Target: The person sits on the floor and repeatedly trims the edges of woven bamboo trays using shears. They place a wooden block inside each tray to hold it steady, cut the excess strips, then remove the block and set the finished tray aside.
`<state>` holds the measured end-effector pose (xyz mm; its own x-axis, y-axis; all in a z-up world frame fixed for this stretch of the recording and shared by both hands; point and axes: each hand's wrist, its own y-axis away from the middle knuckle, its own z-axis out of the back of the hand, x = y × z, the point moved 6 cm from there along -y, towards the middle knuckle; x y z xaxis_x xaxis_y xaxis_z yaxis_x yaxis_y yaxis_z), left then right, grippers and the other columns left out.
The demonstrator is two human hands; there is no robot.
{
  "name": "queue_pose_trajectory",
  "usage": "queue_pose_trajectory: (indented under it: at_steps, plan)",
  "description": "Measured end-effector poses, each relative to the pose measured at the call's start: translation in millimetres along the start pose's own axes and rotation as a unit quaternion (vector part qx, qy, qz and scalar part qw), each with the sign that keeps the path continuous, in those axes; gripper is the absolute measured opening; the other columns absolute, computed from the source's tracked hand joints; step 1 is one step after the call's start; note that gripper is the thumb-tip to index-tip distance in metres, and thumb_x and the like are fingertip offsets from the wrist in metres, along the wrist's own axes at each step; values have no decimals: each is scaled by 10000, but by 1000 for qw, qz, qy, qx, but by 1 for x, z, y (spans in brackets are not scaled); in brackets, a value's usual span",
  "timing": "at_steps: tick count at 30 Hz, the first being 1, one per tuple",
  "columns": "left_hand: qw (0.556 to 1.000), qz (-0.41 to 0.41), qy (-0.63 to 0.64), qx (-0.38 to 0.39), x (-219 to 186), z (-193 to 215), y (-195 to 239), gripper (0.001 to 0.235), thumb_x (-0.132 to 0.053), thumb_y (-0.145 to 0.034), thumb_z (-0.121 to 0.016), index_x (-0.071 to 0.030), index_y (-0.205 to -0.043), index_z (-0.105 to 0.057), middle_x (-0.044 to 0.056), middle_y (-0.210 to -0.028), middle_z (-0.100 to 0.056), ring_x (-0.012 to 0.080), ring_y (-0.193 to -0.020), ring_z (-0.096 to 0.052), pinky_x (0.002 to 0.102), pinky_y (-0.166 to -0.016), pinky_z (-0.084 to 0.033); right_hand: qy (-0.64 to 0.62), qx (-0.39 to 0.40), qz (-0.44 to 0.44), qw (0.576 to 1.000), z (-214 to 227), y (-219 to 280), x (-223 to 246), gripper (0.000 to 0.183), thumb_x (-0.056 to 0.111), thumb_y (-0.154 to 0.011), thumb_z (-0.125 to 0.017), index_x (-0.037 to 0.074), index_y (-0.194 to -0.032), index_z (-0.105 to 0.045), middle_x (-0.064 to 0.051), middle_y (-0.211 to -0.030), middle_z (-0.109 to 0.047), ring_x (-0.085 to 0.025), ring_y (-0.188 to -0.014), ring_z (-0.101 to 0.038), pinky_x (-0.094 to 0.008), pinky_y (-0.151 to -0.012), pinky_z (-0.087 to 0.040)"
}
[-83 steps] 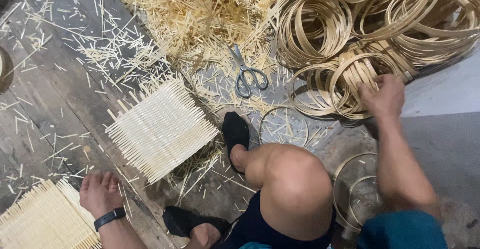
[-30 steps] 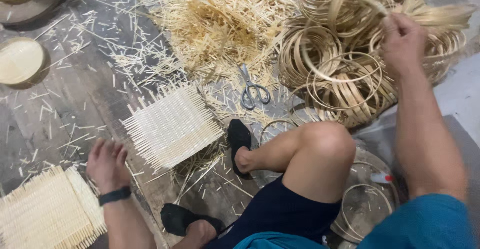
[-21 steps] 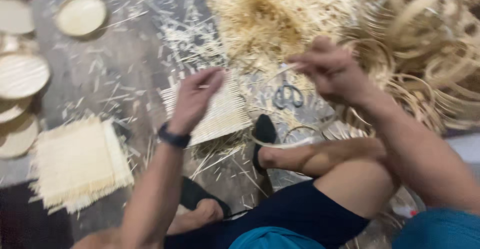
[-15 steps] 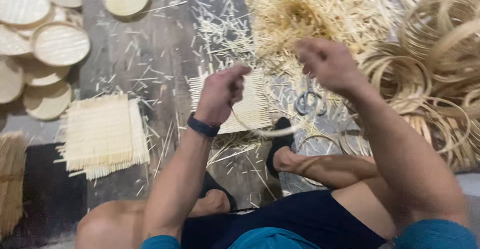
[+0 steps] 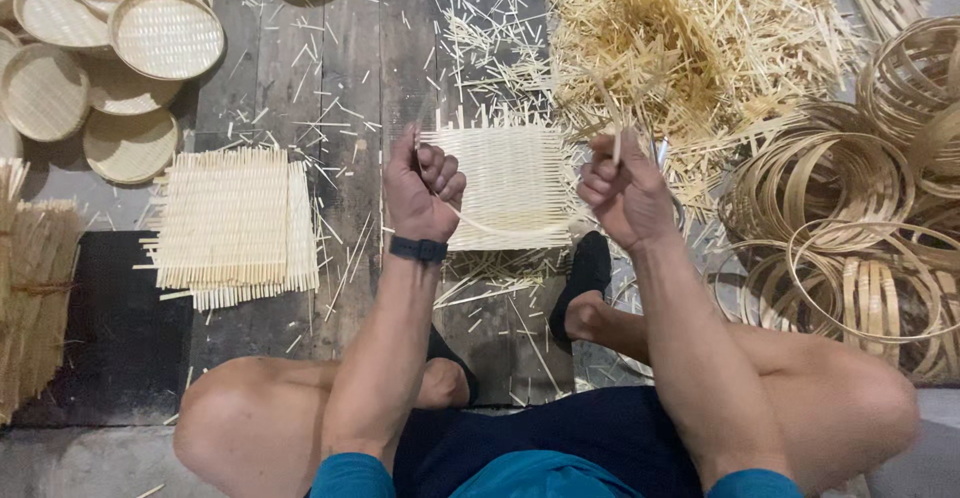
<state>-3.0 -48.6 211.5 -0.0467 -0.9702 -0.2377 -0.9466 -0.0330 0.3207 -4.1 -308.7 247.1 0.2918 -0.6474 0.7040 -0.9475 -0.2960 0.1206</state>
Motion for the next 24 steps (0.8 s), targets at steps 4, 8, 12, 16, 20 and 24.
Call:
queue_pose_trajectory:
  at_steps: [4,8,12,16,20,24]
  plan:
    - [999,23,38,-11,-1,-7,14,429,-357,-980,-559,-128,-625,-485,-15,-520,-371,116,-461,-354,266,-412,-288,42,-34,11,998,-15,8,-12,417,473,-968,-604,80,-856,-689,-31,-712,-564,-187,-721,-579,-353,-699,-551]
    - [964,80,-230,107,-20,-27,25,338,-319,-970,-631,-108,-711,-581,35,-616,-543,133,-510,-457,284,-458,-347,26,-7,-64,998,-10,11,-9,454,453,-1061,-626,51,-862,-697,37,-641,-436,-79,-562,-390,-212,-484,-350]
    - [920,123,-368,50,-16,-16,17,312,-304,-962,-685,-117,-722,-613,-21,-561,-515,87,-437,-386,263,-398,-277,100,-24,-128,986,5,9,-10,435,428,-1009,-642,52,-792,-677,49,-600,-405,-83,-534,-364,-224,-449,-306]
    - [933,117,-330,78,-4,-4,11,375,-302,-962,-714,-141,-677,-532,-64,-499,-392,65,-396,-316,255,-365,-218,94,-28,-140,985,5,4,-19,517,449,-1011,-651,133,-628,-508,65,-535,-330,-76,-468,-305,-234,-408,-271]
    - [936,135,-321,55,-1,19,5,326,-267,-935,-728,-173,-685,-542,-72,-512,-404,50,-402,-289,254,-369,-192,238,-96,-132,957,16,-1,-13,566,448,-992,-660,222,-583,-342,68,-513,-293,-82,-439,-267,-256,-358,-210]
    - [954,97,-280,43,0,29,-5,402,-281,-956,-720,-164,-633,-513,-63,-489,-390,68,-396,-292,254,-367,-211,242,-86,-122,959,15,-7,-3,502,485,-991,-649,182,-643,-452,63,-538,-343,-85,-457,-335,-257,-402,-293]
